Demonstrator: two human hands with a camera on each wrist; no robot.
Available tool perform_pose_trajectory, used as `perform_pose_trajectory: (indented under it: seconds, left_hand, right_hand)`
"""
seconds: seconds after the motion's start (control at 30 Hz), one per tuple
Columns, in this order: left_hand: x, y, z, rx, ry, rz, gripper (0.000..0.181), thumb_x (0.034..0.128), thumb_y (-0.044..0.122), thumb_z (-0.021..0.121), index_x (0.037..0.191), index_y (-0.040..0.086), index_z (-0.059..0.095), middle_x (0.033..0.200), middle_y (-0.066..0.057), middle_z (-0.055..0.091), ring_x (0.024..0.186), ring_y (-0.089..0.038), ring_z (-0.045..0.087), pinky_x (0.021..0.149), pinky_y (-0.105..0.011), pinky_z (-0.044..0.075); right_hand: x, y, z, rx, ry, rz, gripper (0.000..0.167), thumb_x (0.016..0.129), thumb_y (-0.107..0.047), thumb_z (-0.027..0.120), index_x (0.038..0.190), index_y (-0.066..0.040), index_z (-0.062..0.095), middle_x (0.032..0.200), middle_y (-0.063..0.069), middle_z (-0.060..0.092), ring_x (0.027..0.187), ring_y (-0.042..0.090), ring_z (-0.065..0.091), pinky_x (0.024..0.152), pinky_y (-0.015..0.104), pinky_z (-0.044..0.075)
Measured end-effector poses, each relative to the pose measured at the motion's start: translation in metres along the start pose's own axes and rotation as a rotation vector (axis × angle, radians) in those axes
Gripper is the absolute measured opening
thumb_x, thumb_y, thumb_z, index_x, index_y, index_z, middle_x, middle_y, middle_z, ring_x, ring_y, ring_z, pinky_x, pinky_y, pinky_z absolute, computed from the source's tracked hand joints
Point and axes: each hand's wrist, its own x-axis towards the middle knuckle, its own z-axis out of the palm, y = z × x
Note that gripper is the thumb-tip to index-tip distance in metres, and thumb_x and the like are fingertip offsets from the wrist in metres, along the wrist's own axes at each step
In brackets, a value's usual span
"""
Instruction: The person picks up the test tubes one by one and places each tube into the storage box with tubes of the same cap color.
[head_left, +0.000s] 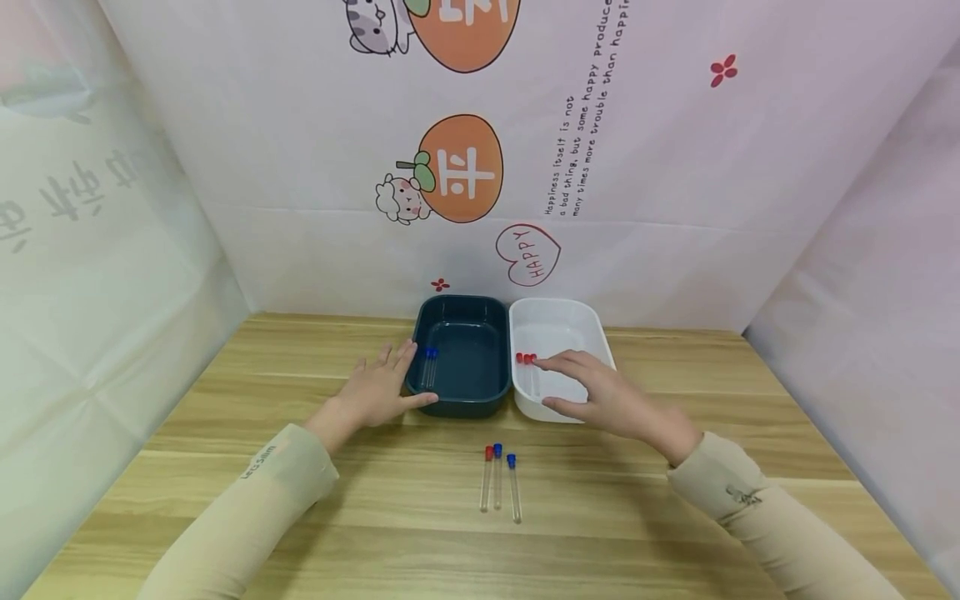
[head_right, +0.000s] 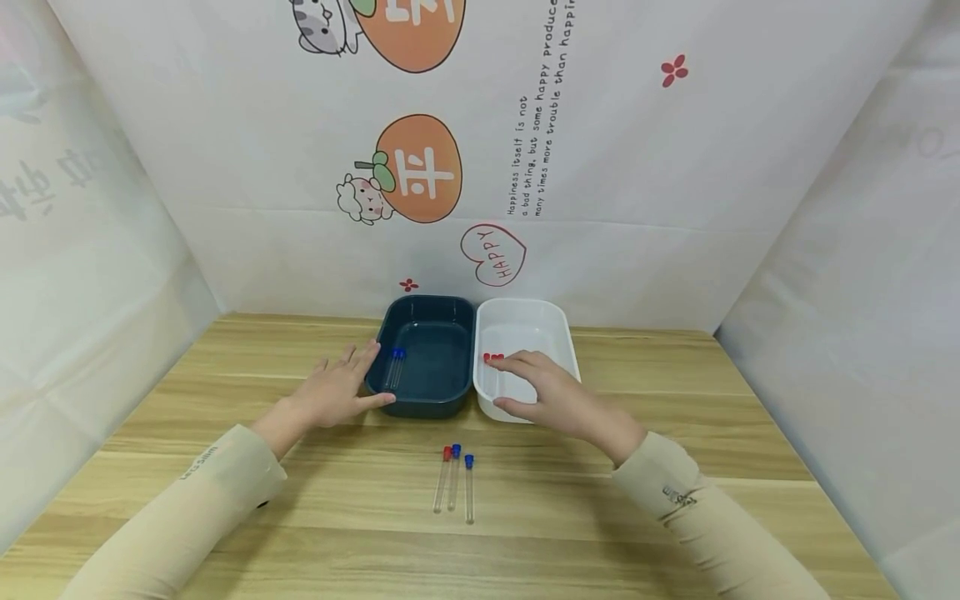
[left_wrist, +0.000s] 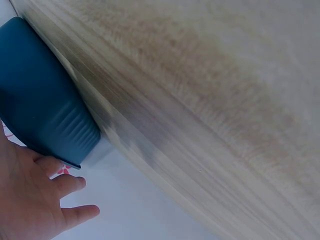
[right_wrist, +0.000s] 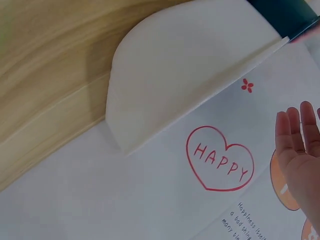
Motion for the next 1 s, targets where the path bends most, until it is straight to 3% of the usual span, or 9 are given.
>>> perform_pose_trajectory:
  seconds: [0.63, 0.83, 1.0]
  left_hand:
    - [0.0, 0.0, 0.0, 0.004, 0.005, 0.0, 0.106, 0.0943, 0.076, 0.048, 0.165, 0.006, 0.01, 0.17, -0.013, 0.012, 0.154, -0.042, 0.012, 0.116, -0.071, 0.013]
    - [0.0, 0.0, 0.001, 0.005, 0.005, -0.001, 0.106, 0.0943, 0.076, 0.048, 0.165, 0.006, 0.01, 0.17, -0.013, 0.012, 0.154, -0.041, 0.012, 0.116, -0.071, 0.013]
    - [0.0, 0.0, 0.001, 0.005, 0.006, -0.004, 0.107, 0.0941, 0.076, 0.048, 0.165, 0.006, 0.01, 0.17, -0.013, 0.011, 0.154, -0.041, 0.012, 0.116, -0.071, 0.013]
  right_hand:
    - [-0.024, -0.024, 0.02, 0.068, -0.007, -0.097, 0.051, 0.091, -0.017, 0.08, 0.137, -0.004, 0.064, 0.131, 0.007, 0.062, 0.122, 0.025, 0.057, 0.103, 0.046, 0.049]
    - [-0.035, -0.028, 0.027, 0.095, -0.013, -0.09, 0.054, 0.089, -0.017, 0.083, 0.138, -0.008, 0.064, 0.133, 0.002, 0.061, 0.122, 0.021, 0.057, 0.102, 0.04, 0.051]
    - [-0.039, -0.031, 0.031, 0.086, -0.06, -0.071, 0.056, 0.091, -0.023, 0.081, 0.142, -0.01, 0.061, 0.136, 0.002, 0.061, 0.124, 0.022, 0.057, 0.103, 0.045, 0.05]
